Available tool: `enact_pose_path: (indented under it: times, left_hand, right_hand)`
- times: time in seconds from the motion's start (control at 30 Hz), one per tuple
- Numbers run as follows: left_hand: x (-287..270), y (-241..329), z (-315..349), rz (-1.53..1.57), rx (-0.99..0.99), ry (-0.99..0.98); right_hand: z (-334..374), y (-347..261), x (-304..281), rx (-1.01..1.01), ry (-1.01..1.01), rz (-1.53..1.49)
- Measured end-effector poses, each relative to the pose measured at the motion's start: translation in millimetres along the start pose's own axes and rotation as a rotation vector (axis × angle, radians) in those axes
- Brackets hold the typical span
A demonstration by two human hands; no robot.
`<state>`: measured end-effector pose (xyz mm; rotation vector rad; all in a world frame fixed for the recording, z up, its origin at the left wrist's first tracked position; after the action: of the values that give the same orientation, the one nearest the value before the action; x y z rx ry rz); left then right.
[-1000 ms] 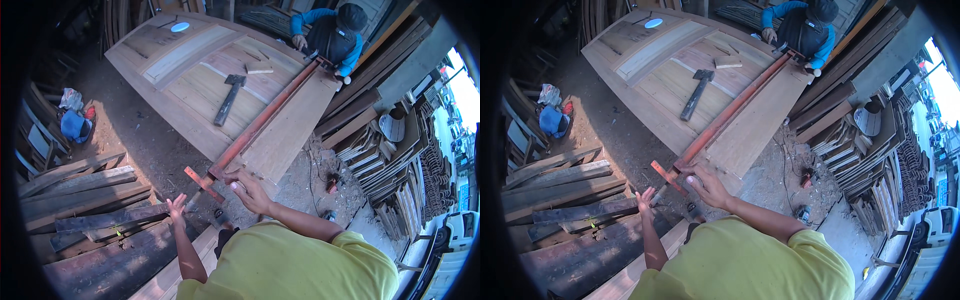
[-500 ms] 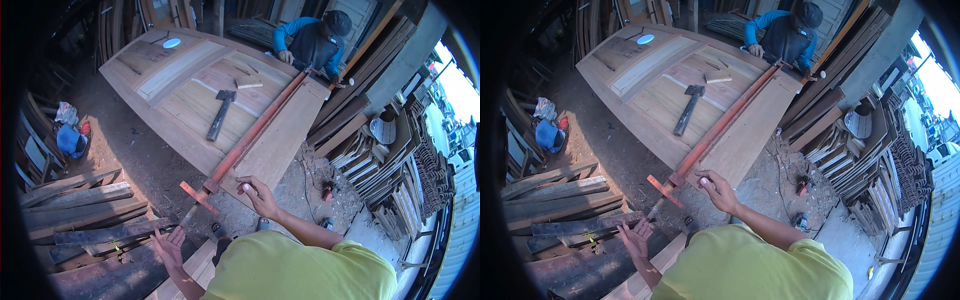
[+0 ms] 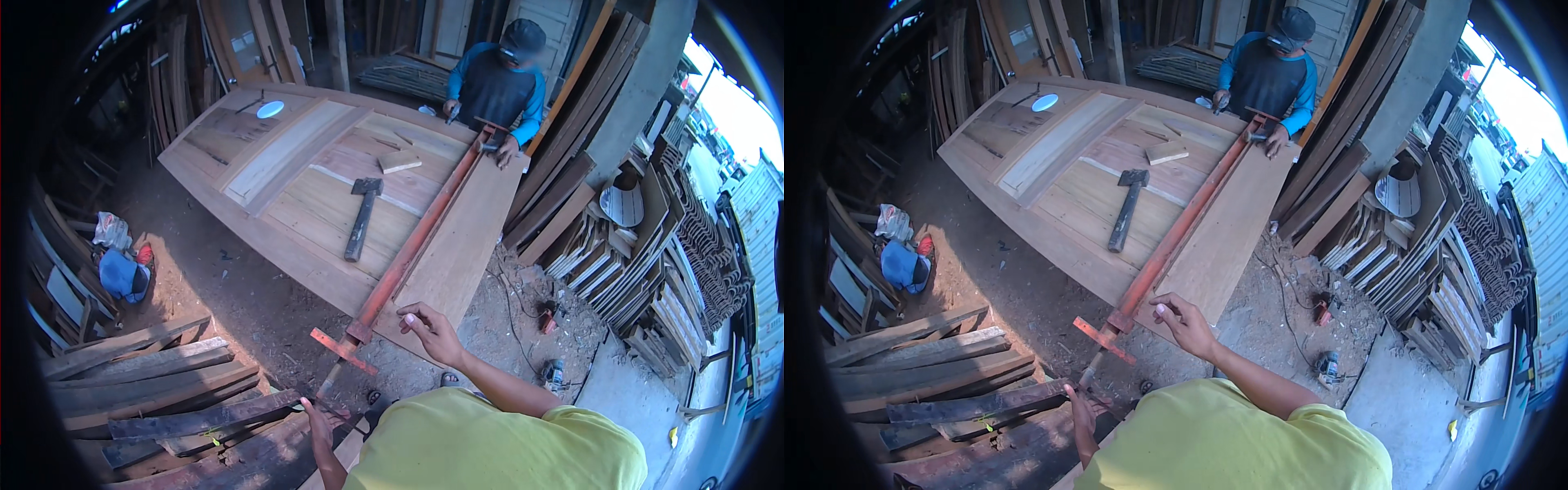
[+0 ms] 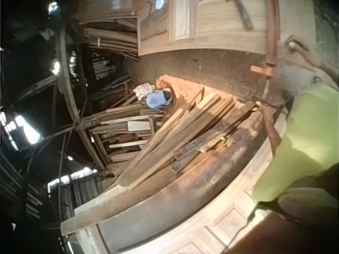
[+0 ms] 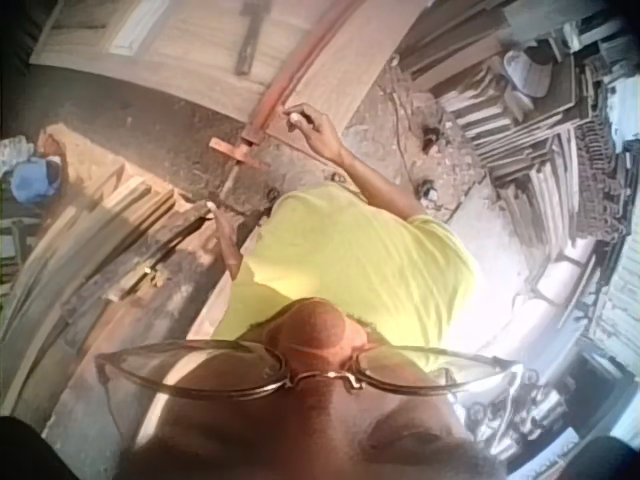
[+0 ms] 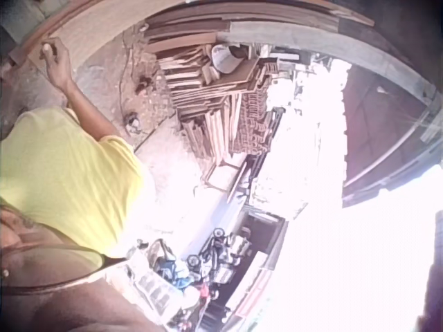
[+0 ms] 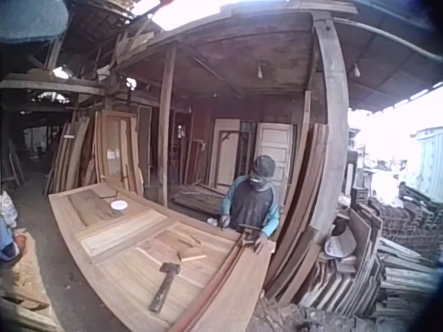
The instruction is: The person prepares the workspace by plugging in a power strip, handles a large wooden door on a workbench, uses a hand plane and hammer, then cuts the edge of the door using a circular saw and secures pieces with a nail gun.
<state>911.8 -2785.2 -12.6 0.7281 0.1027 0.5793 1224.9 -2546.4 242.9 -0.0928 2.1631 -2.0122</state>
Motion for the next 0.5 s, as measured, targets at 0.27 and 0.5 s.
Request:
enact_pose_path:
  times: [0.27, 0.5]
  left_hand:
    - [-26.4, 5.7, -2.9, -0.106, 0.051, 0.113]
    - [-13.8, -2.8, -16.2, 0.287, 0.154, 0.414]
  right_hand:
    - [-73.8, 32.0, -55.9, 0.035, 0.279, 0.333]
    - [-239.6, 128.1, -182.4, 0.193, 0.703, 0.746]
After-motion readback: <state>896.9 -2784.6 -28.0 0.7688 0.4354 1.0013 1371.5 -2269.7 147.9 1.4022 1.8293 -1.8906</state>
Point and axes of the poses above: each hand's wrist, its own z-axis away from the middle knuckle, its own x-axis out of the palm, y = z × x, the point moved 10 cm from there along -z, towards the middle knuckle, and after that the axes turned 9 degrees about y, right-handed, at the moved point
